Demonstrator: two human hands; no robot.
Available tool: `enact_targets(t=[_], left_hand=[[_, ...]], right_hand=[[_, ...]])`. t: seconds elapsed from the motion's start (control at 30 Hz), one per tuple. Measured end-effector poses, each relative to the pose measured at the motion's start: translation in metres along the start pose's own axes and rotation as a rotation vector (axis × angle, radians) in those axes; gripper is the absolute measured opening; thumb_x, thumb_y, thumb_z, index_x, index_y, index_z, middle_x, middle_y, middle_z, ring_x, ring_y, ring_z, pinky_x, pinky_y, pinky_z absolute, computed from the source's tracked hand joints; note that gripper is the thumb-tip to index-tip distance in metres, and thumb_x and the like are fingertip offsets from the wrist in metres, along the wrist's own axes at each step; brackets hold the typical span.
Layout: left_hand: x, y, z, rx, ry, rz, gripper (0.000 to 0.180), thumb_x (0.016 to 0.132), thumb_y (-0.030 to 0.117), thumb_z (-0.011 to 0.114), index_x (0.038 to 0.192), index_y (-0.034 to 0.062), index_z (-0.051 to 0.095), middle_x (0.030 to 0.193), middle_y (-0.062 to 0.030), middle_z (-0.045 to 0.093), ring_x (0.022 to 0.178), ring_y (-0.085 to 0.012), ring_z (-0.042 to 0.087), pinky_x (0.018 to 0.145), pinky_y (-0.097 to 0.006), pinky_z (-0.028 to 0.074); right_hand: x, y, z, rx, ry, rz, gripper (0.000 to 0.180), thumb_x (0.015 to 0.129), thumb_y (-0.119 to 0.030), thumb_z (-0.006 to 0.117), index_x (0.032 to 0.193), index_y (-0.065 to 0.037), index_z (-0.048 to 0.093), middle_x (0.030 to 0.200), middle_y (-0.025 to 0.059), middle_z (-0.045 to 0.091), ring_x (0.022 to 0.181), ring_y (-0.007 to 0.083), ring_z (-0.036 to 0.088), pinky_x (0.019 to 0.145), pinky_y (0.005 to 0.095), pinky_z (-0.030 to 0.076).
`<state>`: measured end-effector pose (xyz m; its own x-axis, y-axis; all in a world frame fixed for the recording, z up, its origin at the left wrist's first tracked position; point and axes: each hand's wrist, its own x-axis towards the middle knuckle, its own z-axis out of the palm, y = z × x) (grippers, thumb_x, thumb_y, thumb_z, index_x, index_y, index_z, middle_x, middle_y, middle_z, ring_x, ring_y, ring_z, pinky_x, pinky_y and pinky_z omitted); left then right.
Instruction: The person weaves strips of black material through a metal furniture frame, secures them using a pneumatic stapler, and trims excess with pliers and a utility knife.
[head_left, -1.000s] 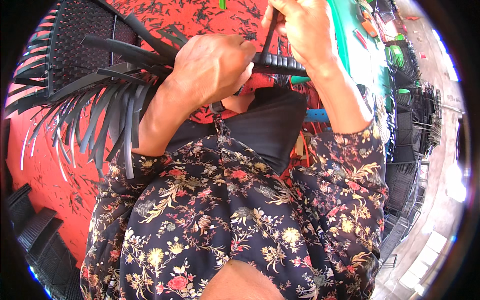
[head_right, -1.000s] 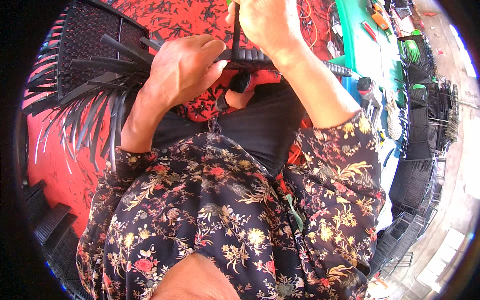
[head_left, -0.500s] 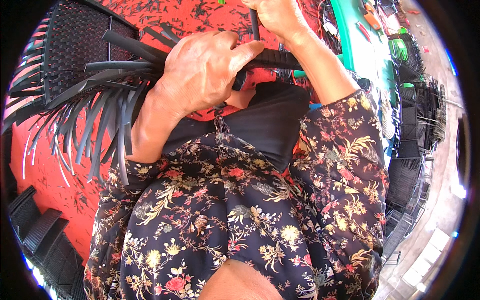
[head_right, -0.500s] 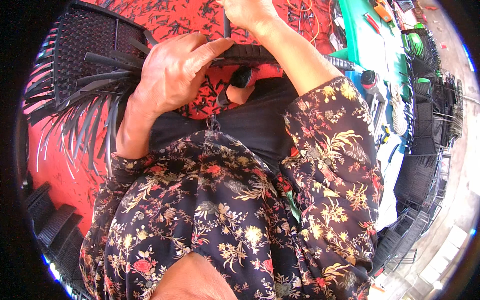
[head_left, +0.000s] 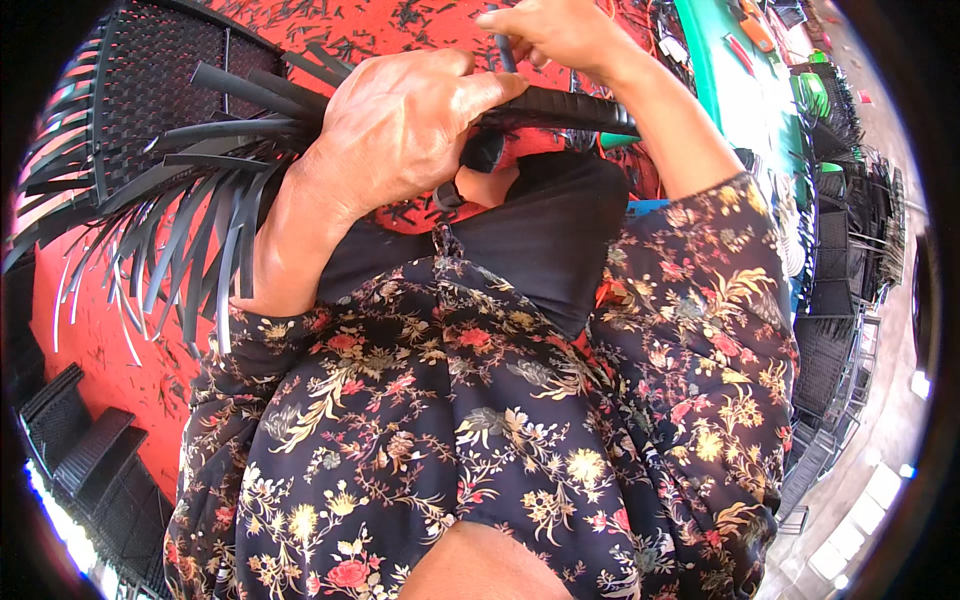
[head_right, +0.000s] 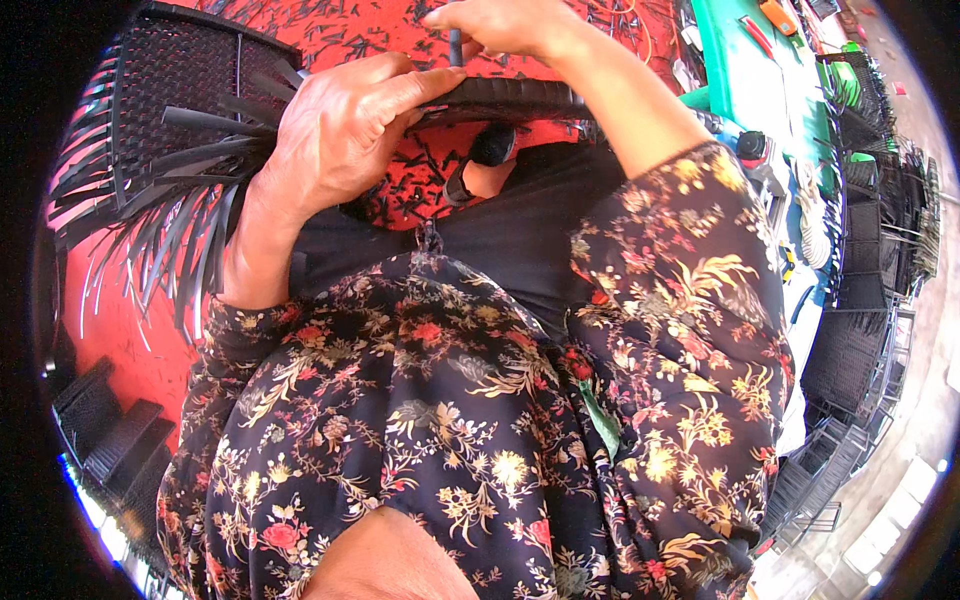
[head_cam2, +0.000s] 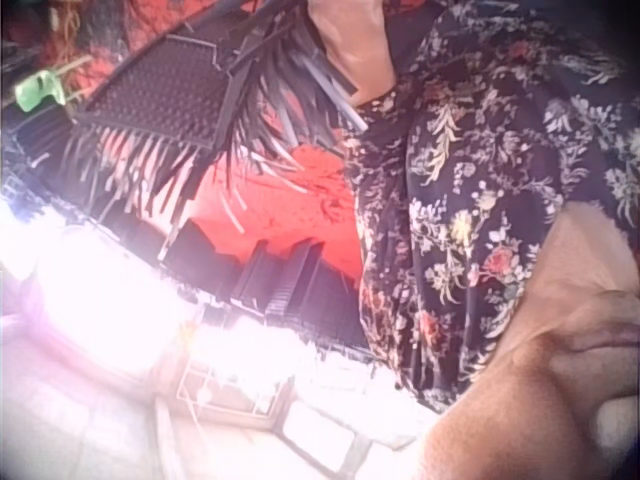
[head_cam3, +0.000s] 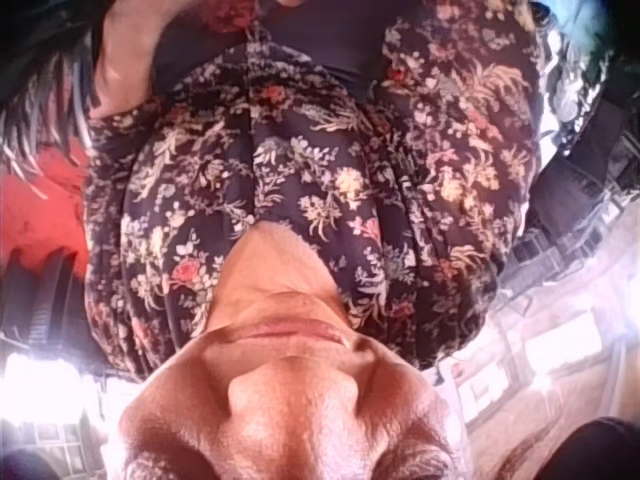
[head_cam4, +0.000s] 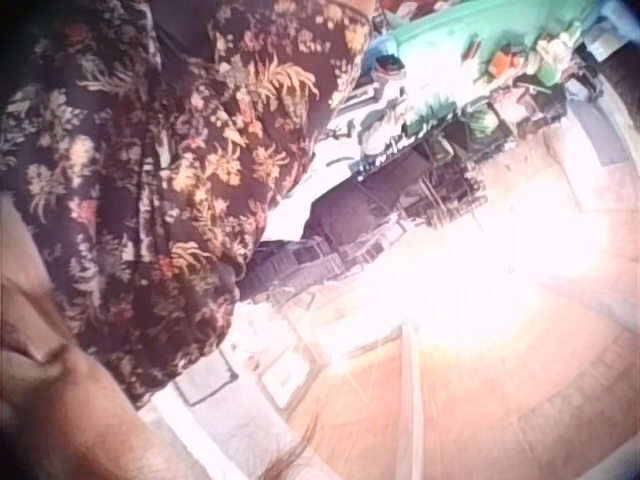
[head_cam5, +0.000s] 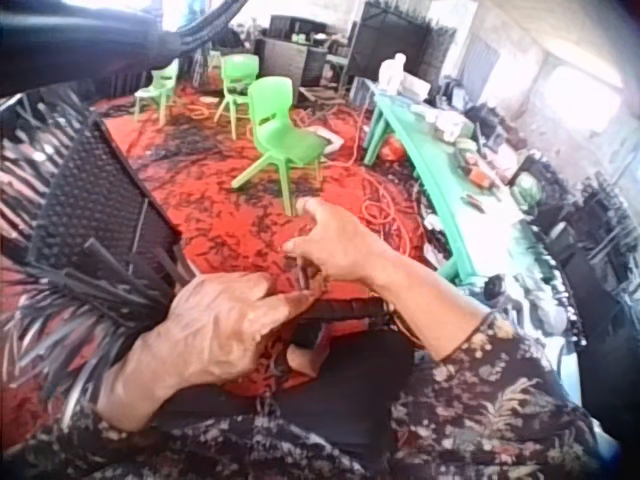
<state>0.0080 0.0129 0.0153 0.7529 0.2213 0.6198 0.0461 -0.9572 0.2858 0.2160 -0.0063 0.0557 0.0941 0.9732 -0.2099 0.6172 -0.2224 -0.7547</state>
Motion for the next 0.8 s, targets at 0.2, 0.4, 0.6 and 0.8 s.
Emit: enact_targets(t=[0.2, 0.4, 0.6, 0.8], left_hand=[[0.000, -0.006, 0.003, 0.003, 0.009, 0.024, 0.033, 0.076, 0.003, 0.060, 0.108, 0.0102, 0.064, 0.071, -0.0113, 0.054, 0.068, -0.0317, 0.058, 0.058, -0.040, 0.046], [0.000, -0.019, 0.002, -0.041, 0.005, 0.040, 0.036, 0.075, 0.002, 0.061, 0.109, 0.0093, 0.065, 0.077, -0.0143, 0.058, 0.073, -0.0336, 0.059, 0.064, -0.040, 0.047], [0.026, -0.041, -0.010, -0.152, -0.160, -0.028, 0.036, 0.081, 0.002, 0.059, 0.117, 0.0035, 0.062, 0.112, -0.0146, 0.065, 0.102, -0.0245, 0.064, 0.090, -0.031, 0.048], [0.042, -0.039, -0.018, -0.073, -0.028, 0.026, 0.031, 0.071, 0.001, 0.057, 0.101, 0.0005, 0.066, 0.088, -0.0202, 0.066, 0.085, -0.0358, 0.064, 0.074, -0.039, 0.052]], right_hand=[[-0.022, 0.005, -0.012, -0.078, -0.162, -0.263, 0.041, 0.074, -0.004, 0.058, 0.114, 0.007, 0.056, 0.087, 0.0127, 0.067, 0.081, 0.0182, 0.063, 0.072, 0.0320, 0.050], [-0.032, 0.002, 0.000, -0.422, 0.208, -0.488, 0.040, 0.075, -0.008, 0.060, 0.114, 0.002, 0.056, 0.087, 0.0164, 0.065, 0.080, 0.0307, 0.064, 0.074, 0.0368, 0.051], [-0.065, 0.010, 0.026, -0.559, 0.824, -0.671, 0.048, 0.072, -0.014, 0.069, 0.114, 0.002, 0.052, 0.102, 0.0184, 0.060, 0.094, 0.0332, 0.060, 0.081, 0.0409, 0.048], [-0.049, -0.001, 0.052, -0.733, 0.956, -0.630, 0.067, 0.064, -0.025, 0.076, 0.119, -0.001, 0.047, 0.099, 0.0136, 0.058, 0.093, 0.0294, 0.055, 0.085, 0.0418, 0.036]])
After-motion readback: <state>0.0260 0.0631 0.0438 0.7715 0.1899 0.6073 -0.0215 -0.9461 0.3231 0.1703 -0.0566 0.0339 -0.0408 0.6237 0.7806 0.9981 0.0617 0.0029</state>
